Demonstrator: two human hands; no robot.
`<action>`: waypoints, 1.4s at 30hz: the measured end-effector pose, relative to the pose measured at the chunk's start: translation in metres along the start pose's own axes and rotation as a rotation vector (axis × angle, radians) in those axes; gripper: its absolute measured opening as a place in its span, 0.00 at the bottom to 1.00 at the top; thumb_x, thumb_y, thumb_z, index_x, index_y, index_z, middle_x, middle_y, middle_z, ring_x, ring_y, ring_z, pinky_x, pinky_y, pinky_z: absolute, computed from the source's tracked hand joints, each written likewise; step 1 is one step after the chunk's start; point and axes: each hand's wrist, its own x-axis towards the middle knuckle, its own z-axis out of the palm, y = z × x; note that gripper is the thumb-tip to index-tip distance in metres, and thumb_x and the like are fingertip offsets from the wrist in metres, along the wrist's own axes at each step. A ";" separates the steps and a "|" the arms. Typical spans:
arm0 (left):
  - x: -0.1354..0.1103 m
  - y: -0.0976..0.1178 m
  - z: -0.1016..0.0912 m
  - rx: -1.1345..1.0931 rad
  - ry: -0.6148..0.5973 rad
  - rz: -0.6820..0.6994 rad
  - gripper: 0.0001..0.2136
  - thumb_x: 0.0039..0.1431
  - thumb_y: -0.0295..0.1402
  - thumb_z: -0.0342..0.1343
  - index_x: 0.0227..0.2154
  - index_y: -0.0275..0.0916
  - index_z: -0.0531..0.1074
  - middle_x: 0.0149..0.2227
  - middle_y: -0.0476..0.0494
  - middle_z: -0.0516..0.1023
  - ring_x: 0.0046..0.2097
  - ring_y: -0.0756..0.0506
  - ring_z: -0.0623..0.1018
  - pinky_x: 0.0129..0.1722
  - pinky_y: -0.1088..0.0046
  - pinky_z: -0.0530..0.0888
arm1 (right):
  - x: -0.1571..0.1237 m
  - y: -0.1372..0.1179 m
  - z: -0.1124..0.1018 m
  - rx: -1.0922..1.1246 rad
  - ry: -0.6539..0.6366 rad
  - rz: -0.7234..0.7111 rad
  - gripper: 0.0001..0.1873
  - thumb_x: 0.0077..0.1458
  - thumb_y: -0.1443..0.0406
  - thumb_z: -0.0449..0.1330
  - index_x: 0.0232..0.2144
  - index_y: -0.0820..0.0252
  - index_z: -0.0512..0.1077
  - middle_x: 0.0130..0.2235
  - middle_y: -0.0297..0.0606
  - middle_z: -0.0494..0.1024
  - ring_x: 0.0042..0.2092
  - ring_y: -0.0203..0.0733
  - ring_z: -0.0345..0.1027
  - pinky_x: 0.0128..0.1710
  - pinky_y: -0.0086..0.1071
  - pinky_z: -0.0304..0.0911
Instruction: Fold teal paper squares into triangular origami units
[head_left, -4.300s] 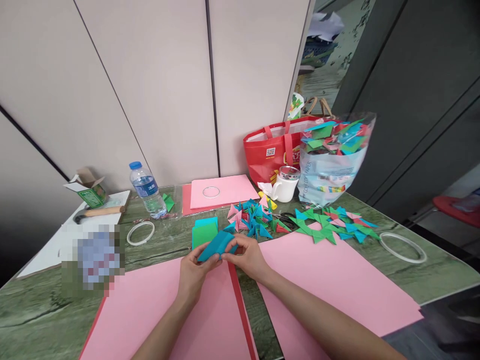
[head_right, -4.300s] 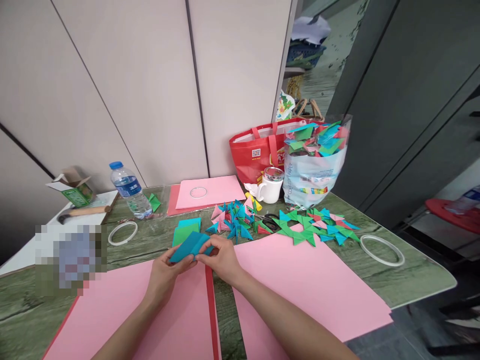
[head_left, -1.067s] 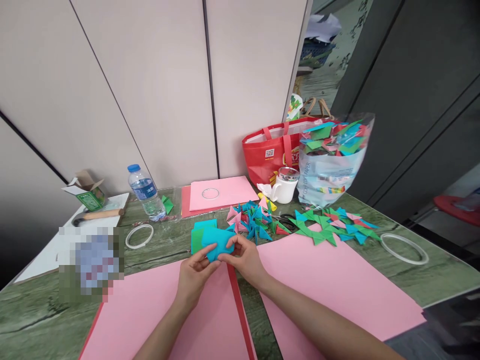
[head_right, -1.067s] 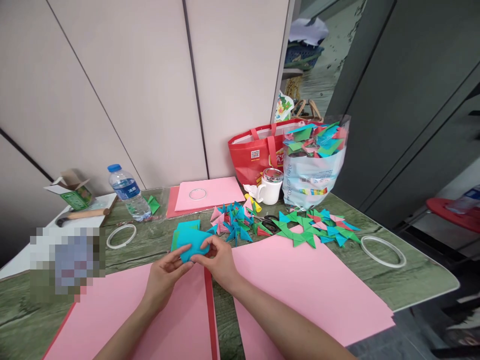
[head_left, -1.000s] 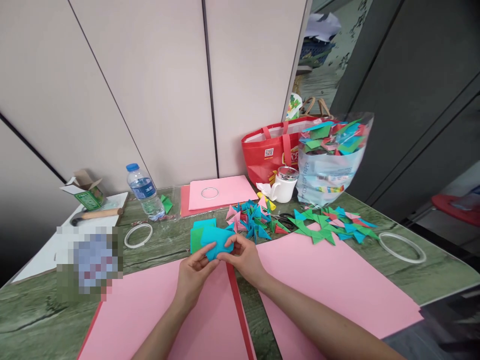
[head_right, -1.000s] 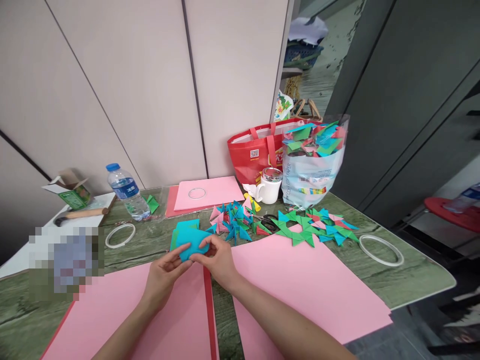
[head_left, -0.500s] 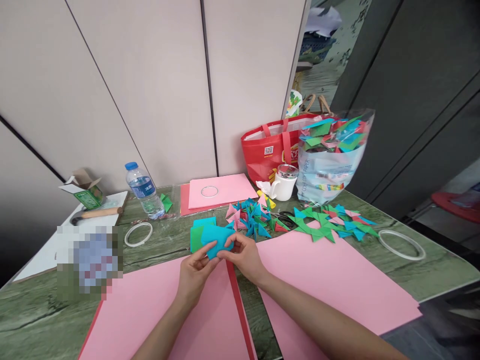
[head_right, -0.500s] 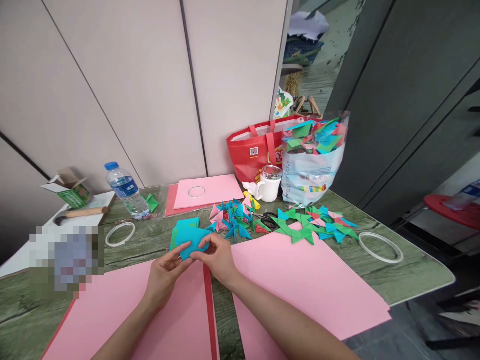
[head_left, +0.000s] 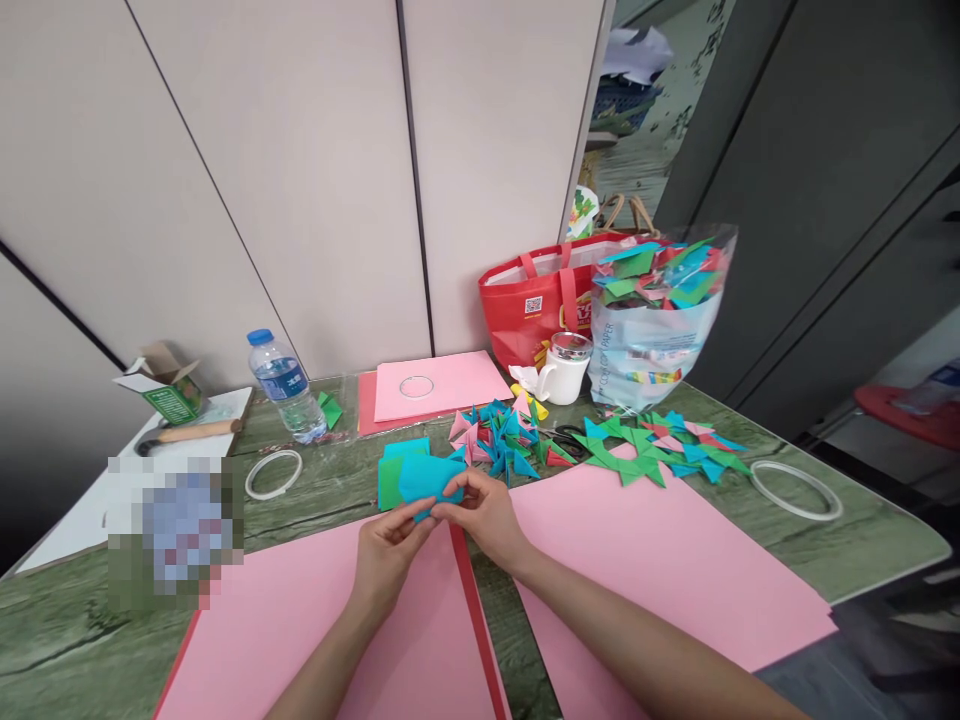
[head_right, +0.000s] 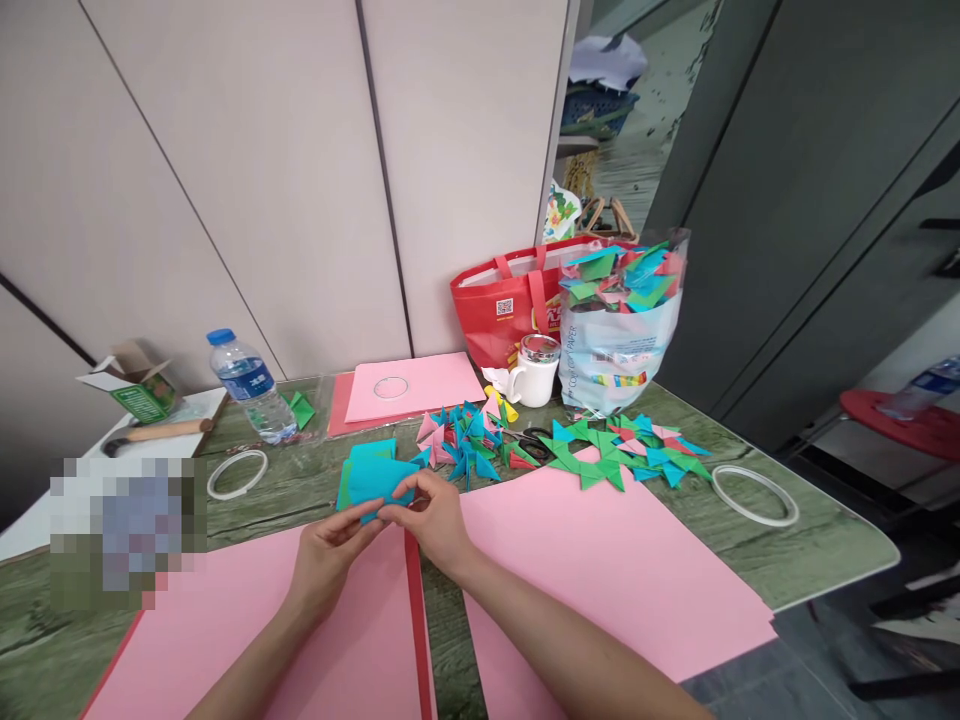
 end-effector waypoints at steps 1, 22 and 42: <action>0.000 0.000 0.000 0.004 0.013 -0.005 0.11 0.34 0.32 0.64 0.27 0.38 0.78 0.19 0.51 0.71 0.22 0.52 0.66 0.24 0.77 0.67 | 0.000 0.000 0.000 -0.004 -0.017 -0.004 0.08 0.38 0.63 0.62 0.24 0.61 0.69 0.27 0.33 0.68 0.27 0.33 0.62 0.24 0.26 0.59; 0.006 -0.001 -0.004 0.015 0.090 -0.046 0.14 0.32 0.33 0.65 0.28 0.36 0.78 0.23 0.46 0.78 0.26 0.47 0.73 0.28 0.74 0.70 | 0.005 -0.001 -0.001 0.323 -0.124 0.126 0.16 0.35 0.66 0.65 0.29 0.59 0.65 0.21 0.26 0.64 0.24 0.33 0.65 0.26 0.31 0.68; 0.009 0.010 -0.017 0.140 -0.234 -0.080 0.09 0.36 0.31 0.62 0.25 0.36 0.77 0.20 0.48 0.75 0.24 0.48 0.72 0.23 0.76 0.68 | 0.023 0.001 -0.026 0.170 -0.053 0.023 0.06 0.44 0.64 0.56 0.27 0.61 0.70 0.35 0.39 0.74 0.36 0.39 0.69 0.38 0.36 0.65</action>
